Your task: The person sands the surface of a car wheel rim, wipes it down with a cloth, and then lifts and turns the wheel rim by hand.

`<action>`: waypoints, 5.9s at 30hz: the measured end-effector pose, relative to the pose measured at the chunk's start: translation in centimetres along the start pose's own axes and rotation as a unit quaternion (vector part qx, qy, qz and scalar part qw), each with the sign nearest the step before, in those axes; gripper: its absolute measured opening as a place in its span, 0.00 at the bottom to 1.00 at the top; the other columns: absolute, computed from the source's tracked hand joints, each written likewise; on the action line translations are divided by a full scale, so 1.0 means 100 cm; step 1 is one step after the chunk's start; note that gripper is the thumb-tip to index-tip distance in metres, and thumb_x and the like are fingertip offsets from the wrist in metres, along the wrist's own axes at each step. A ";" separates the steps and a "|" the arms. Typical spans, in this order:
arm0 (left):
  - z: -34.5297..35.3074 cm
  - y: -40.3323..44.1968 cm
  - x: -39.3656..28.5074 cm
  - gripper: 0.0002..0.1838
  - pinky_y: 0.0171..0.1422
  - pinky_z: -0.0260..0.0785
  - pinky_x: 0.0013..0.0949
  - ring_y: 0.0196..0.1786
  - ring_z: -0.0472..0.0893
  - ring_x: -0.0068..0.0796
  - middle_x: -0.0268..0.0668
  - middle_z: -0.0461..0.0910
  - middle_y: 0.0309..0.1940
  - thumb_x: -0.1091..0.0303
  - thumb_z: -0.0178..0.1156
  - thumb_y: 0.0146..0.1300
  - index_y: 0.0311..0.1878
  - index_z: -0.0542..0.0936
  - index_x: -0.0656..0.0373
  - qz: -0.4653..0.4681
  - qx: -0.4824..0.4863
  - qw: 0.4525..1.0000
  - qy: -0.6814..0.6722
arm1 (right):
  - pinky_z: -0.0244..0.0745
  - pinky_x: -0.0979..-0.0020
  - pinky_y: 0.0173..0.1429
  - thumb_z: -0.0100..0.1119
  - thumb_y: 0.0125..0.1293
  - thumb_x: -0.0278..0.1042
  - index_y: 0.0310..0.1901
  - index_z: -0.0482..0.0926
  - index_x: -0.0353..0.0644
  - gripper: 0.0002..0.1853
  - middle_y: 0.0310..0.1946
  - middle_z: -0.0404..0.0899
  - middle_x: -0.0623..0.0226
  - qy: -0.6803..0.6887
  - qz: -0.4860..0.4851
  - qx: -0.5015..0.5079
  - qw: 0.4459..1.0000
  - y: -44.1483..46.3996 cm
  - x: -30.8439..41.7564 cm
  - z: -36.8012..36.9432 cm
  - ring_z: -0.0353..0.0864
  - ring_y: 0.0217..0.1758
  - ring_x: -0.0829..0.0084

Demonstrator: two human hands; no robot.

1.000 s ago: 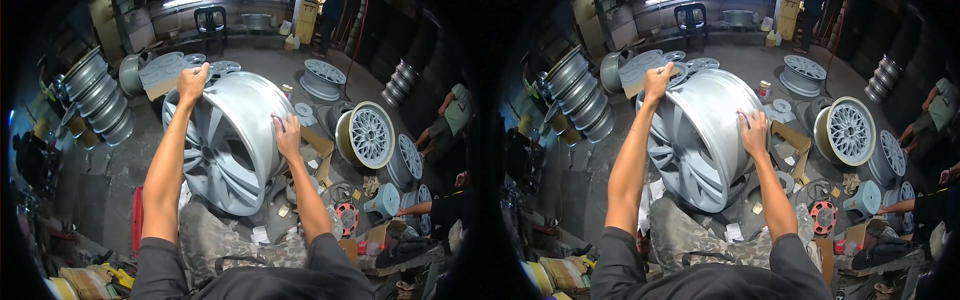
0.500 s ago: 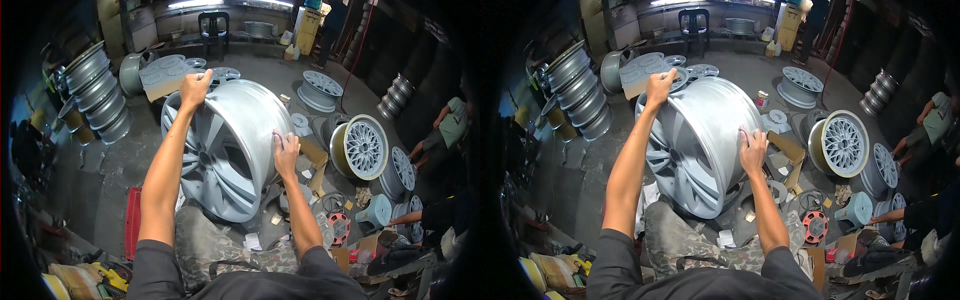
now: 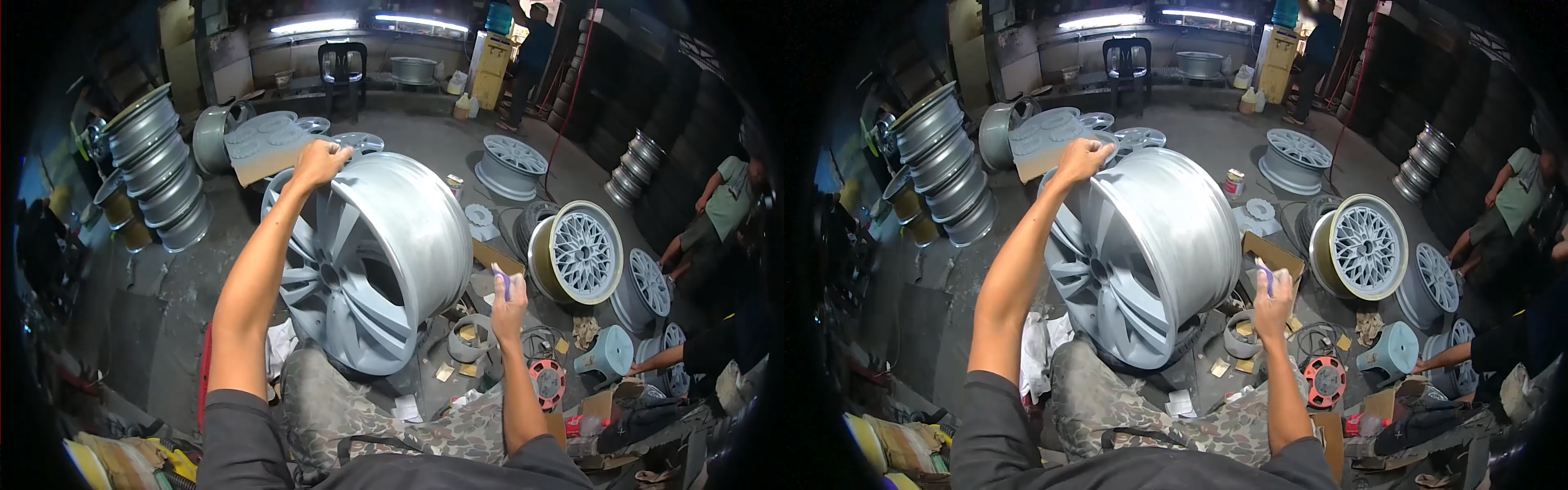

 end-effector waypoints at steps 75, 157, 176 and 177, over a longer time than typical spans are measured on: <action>0.171 -0.150 -0.118 0.66 0.82 0.48 0.56 0.81 0.52 0.58 0.62 0.55 0.77 0.14 0.48 0.54 0.73 0.63 0.74 0.283 0.326 0.777 0.458 | 0.67 0.57 0.40 0.56 0.75 0.37 0.42 0.83 0.30 0.15 0.28 0.70 0.53 -0.060 0.060 0.065 0.994 -0.036 -0.078 -0.024 0.74 0.32 0.55; 0.009 -0.038 -0.045 0.33 0.30 0.62 0.43 0.19 0.72 0.34 0.41 0.69 0.12 0.41 0.60 0.66 0.17 0.77 0.63 0.016 -0.089 0.995 -0.043 | 0.67 0.52 0.49 0.59 0.71 0.33 0.38 0.83 0.32 0.11 0.37 0.74 0.51 0.049 -0.113 0.010 0.992 0.011 0.061 0.126 0.74 0.44 0.50; 0.010 -0.047 -0.055 0.31 0.31 0.63 0.43 0.18 0.72 0.36 0.40 0.69 0.10 0.43 0.60 0.64 0.15 0.77 0.62 -0.003 -0.098 0.992 -0.077 | 0.63 0.57 0.50 0.59 0.72 0.38 0.43 0.86 0.40 0.11 0.39 0.75 0.60 -0.053 -0.123 0.039 0.990 0.018 0.055 0.122 0.73 0.45 0.59; 0.009 -0.048 -0.057 0.31 0.31 0.63 0.42 0.18 0.73 0.36 0.40 0.69 0.10 0.44 0.60 0.64 0.15 0.77 0.62 -0.004 -0.098 0.992 -0.080 | 0.63 0.58 0.50 0.59 0.72 0.38 0.43 0.86 0.40 0.11 0.38 0.75 0.60 -0.066 -0.110 0.028 0.991 0.032 0.050 0.127 0.73 0.45 0.60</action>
Point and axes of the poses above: each hand's wrist, its own y-axis towards the middle knuckle, its own z-axis out of the palm, x = y × z, the point moved 3 cm from there along y, towards the middle knuckle
